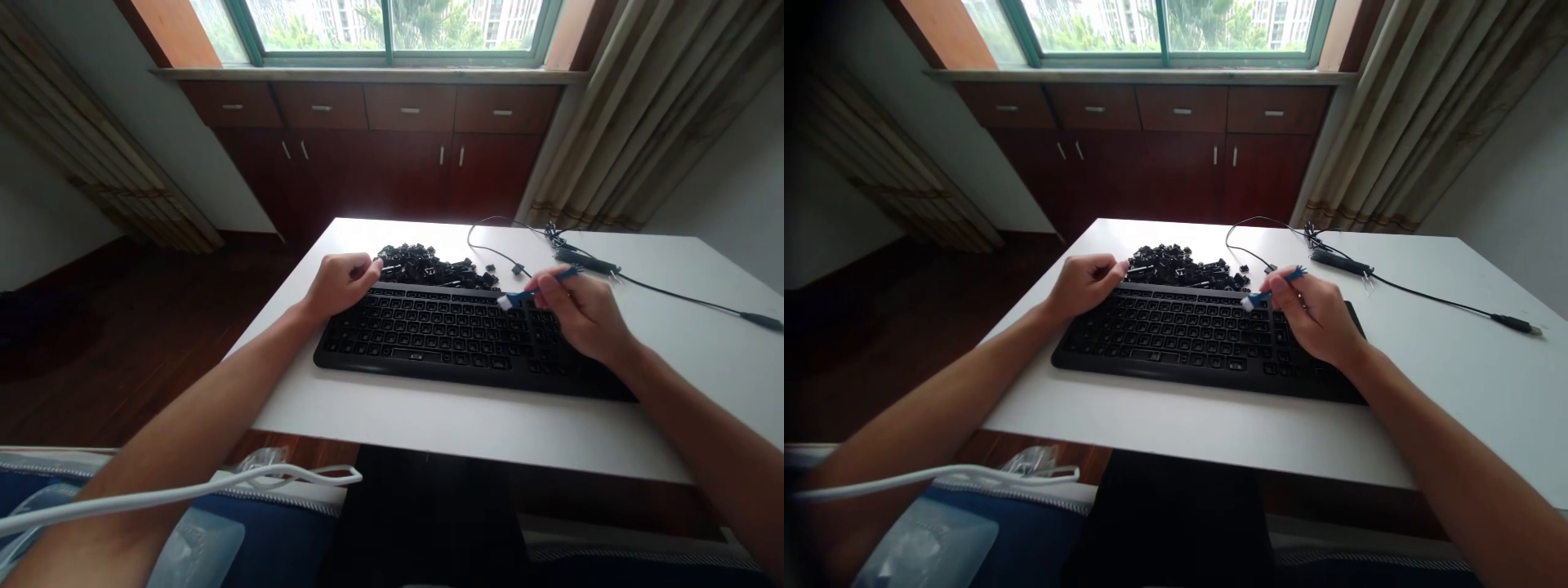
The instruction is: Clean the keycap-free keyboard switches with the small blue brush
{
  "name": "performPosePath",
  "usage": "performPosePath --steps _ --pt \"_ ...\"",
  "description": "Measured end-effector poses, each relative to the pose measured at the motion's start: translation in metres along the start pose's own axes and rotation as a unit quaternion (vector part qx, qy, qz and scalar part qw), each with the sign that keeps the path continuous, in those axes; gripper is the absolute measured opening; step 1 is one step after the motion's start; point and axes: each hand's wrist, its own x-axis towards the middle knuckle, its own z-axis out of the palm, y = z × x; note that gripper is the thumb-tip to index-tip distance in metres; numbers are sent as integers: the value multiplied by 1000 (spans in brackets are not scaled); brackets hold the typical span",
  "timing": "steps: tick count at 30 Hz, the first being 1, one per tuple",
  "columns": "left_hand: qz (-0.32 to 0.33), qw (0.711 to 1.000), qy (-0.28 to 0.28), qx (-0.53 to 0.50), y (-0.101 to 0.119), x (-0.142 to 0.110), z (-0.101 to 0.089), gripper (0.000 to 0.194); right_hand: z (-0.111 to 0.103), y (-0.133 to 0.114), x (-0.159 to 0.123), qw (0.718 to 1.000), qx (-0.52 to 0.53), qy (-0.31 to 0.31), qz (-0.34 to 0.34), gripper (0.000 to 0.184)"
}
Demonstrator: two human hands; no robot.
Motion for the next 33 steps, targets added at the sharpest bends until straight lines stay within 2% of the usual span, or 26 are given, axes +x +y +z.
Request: performPosePath --steps 2,4,6,8,12,19,22,25,28,31,33 --pt "9 1000 -10 8 1 0 -1 43 2 0 0 999 -34 -20 -9 22" --pt "19 999 -21 15 1 0 -1 43 1 1 0 990 -130 14 -45 16" --pt "28 999 -33 20 2 1 -1 44 -1 1 0 980 -179 47 -75 11" --pt "35 998 -42 25 2 1 -1 45 -4 1 0 985 -148 45 -72 10" --pt "37 998 -47 35 1 1 -2 44 -7 -3 10 999 -38 -3 -23 15" --pt "36 997 -55 43 -1 0 -2 43 2 -5 39 996 39 -84 -15 25" --pt "37 996 -59 47 -1 1 -2 44 1 -2 37 994 -51 -89 -35 27" --pt "37 996 -67 50 -1 2 -3 45 -3 1 30 979 -182 -11 -93 18" --pt "35 995 -72 53 -2 2 -3 46 -6 3 24 990 -116 34 -78 6" --pt "34 995 -73 58 -3 2 -3 46 -3 5 19 1000 2 8 -7 12" --pt "34 995 -72 62 -3 1 -4 46 -1 6 18 999 17 -16 26 14"
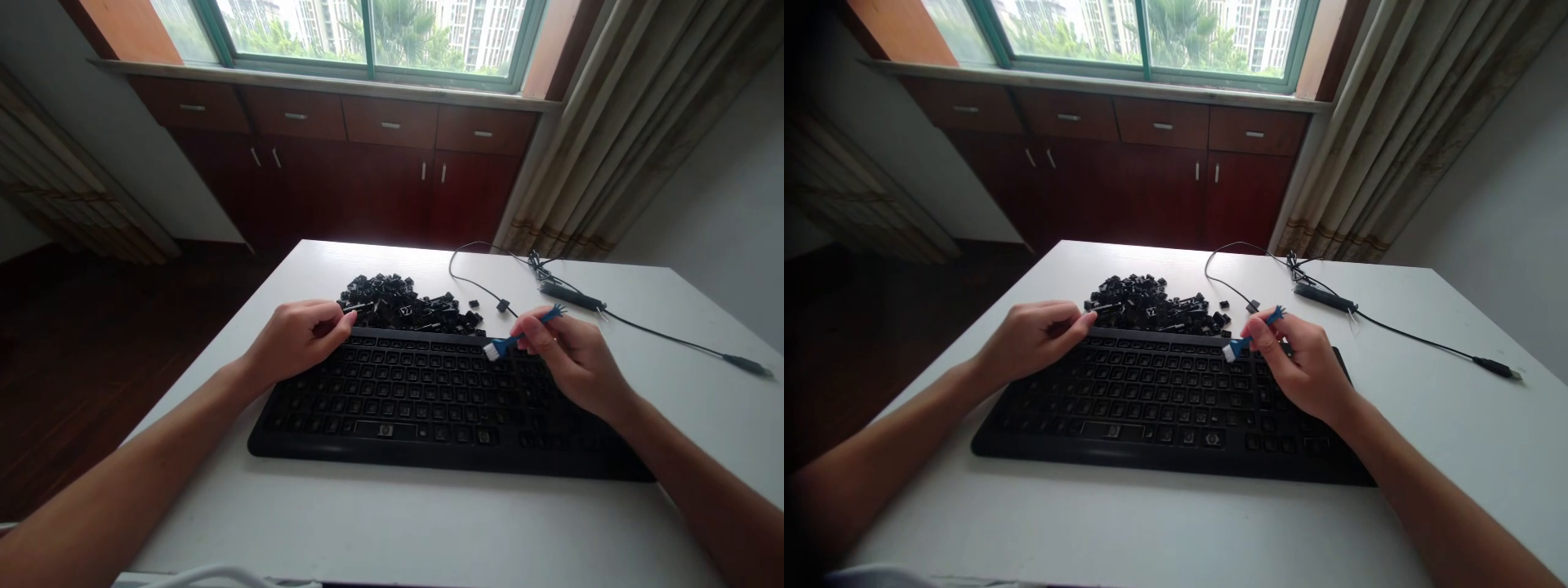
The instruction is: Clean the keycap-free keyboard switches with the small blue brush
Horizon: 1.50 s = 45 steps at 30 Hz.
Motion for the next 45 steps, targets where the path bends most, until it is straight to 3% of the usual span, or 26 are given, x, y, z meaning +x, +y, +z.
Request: performPosePath --steps 5,8,12,18,22,26,31,34,37,40,43,45 --pt "11 1000 -3 -3 1 0 -1 46 -5 -2 2 980 -170 68 -75 5" --pt "12 1000 -3 -3 0 0 -1 46 -6 -6 1 988 -113 91 -47 9" --pt "9 1000 -6 -3 -1 0 0 45 2 -5 -2 996 -68 58 -2 12" --pt "14 1000 -10 -6 -1 -1 1 46 1 1 0 975 -207 74 -31 11" --pt "16 1000 -8 -3 -1 0 0 45 -4 -3 2 993 -61 78 62 20" --pt "14 1000 -9 -2 -2 0 0 45 -5 -4 2 993 39 23 110 27" --pt "20 1000 -6 -3 -3 -1 1 44 -5 4 0 987 -155 39 -7 17" --pt "21 1000 -5 -4 -2 -1 1 44 -6 3 -1 993 -109 52 9 17" --pt "21 1000 -8 -6 0 -1 0 45 -7 -1 0 1000 -24 2 16 18" --pt "17 1000 -13 -8 1 0 0 45 -8 -2 1 996 -75 -44 -34 15" --pt "13 1000 -15 -9 2 1 -1 45 -9 -2 1 974 -200 2 -107 9" --pt "13 1000 -14 -9 2 1 -1 45 -10 -3 0 963 -228 41 -135 4"
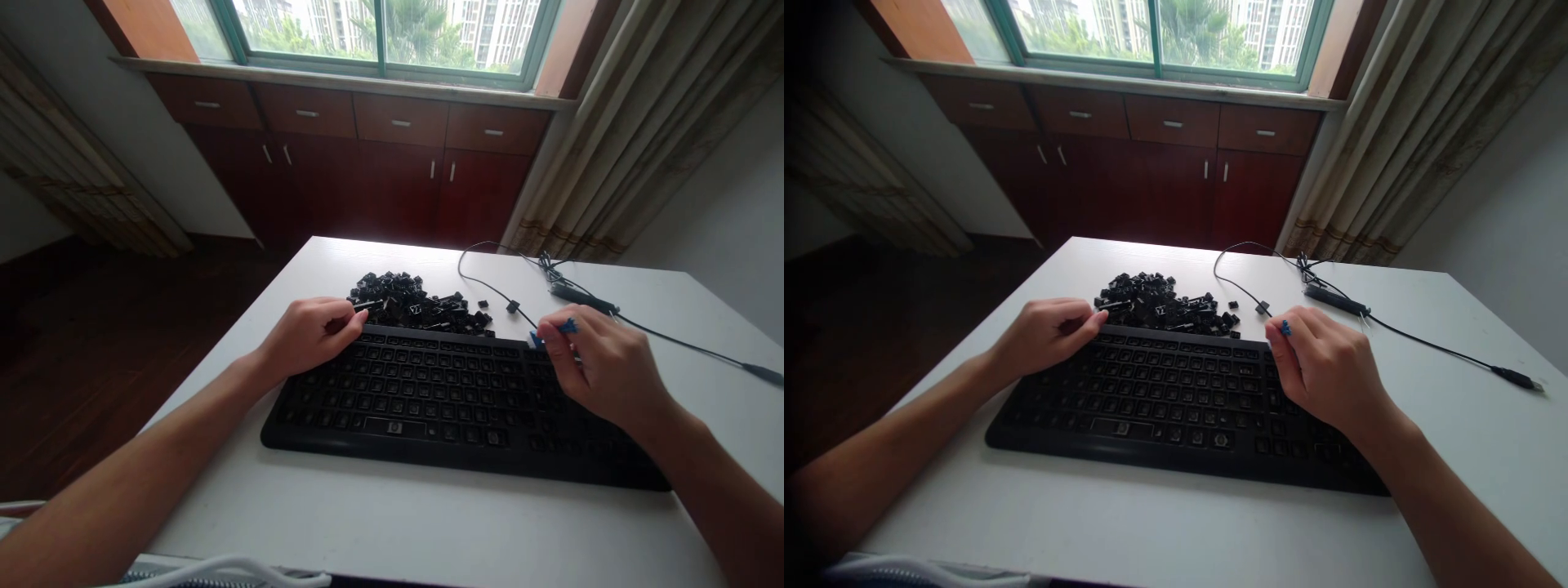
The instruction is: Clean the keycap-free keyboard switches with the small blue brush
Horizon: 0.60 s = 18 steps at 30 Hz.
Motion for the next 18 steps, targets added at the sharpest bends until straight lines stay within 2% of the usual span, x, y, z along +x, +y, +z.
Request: performPosePath --steps 2,6,12,18 --pt "0 1000 0 -2 0 -1 0 45 -1 -1 0 999 30 21 6 3" --pt "1 1000 0 1 0 -1 -1 45 -2 -1 0 990 134 16 36 8" --pt "11 1000 0 4 -1 0 0 45 0 -2 -2 978 187 -3 94 17" --pt "12 1000 1 5 -1 0 0 44 2 -5 -4 945 272 -31 178 33"
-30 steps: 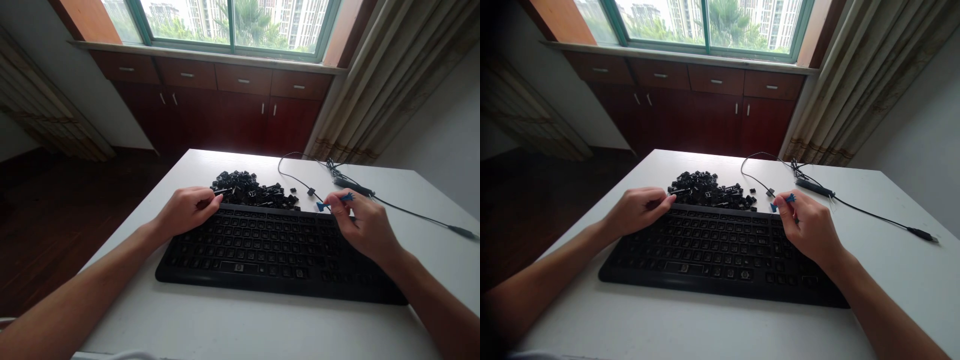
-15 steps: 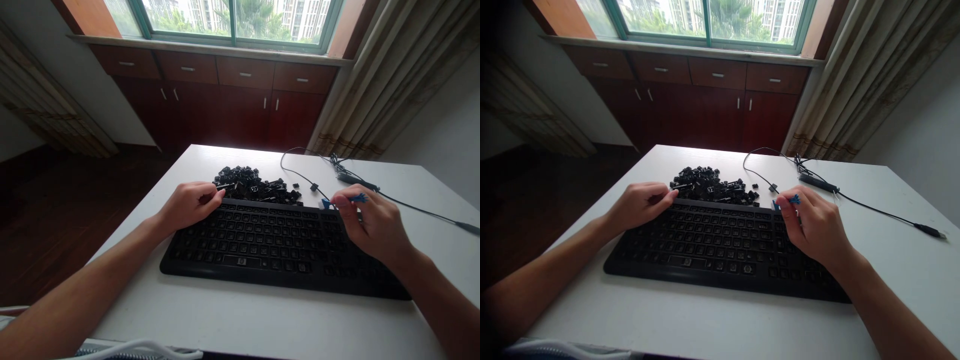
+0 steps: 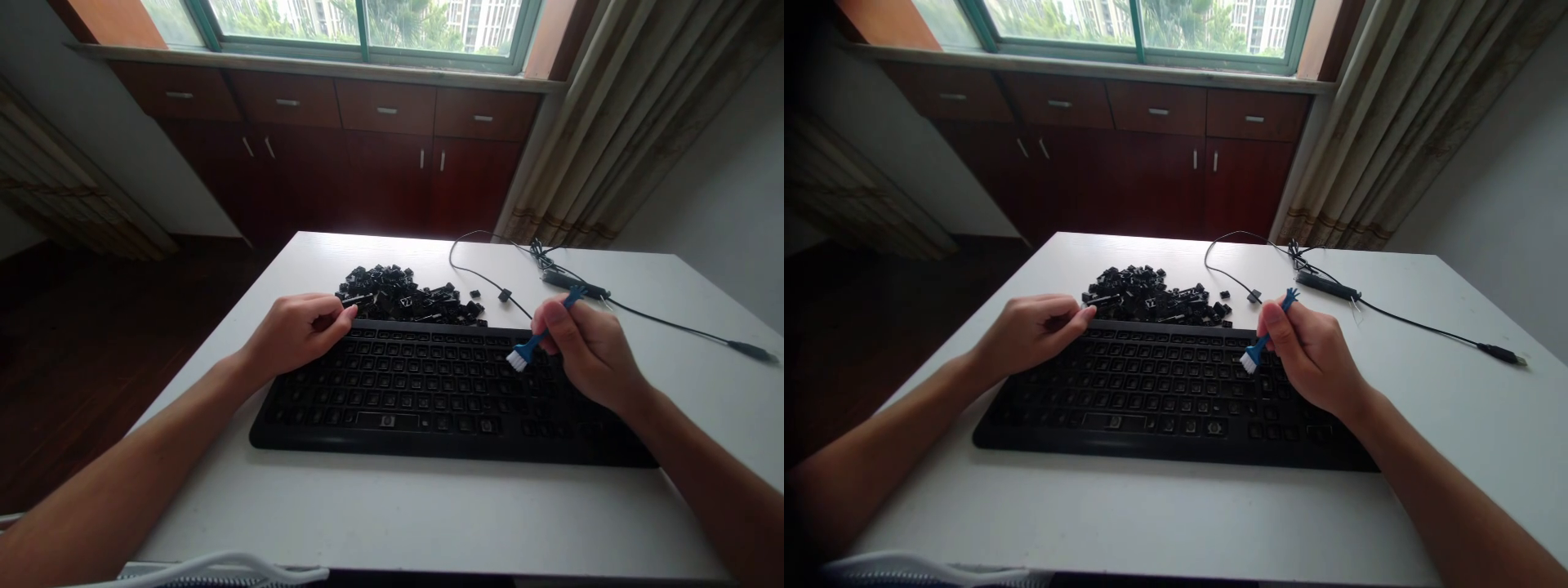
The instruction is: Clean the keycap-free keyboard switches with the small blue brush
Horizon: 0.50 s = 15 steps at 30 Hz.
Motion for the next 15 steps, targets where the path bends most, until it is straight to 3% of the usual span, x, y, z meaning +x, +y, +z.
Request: performPosePath --steps 4,8,11,15 --pt "-4 1000 -1 0 1 0 0 44 2 2 0 999 -13 -22 26 34" --pt "-4 1000 -4 -3 1 1 0 43 3 4 3 997 -62 -37 8 32" --pt "-4 1000 -5 -3 1 1 0 44 2 2 4 990 -125 -37 -54 28" --pt "-3 1000 -3 -3 1 0 0 44 -1 -2 3 959 -225 -18 -171 13"
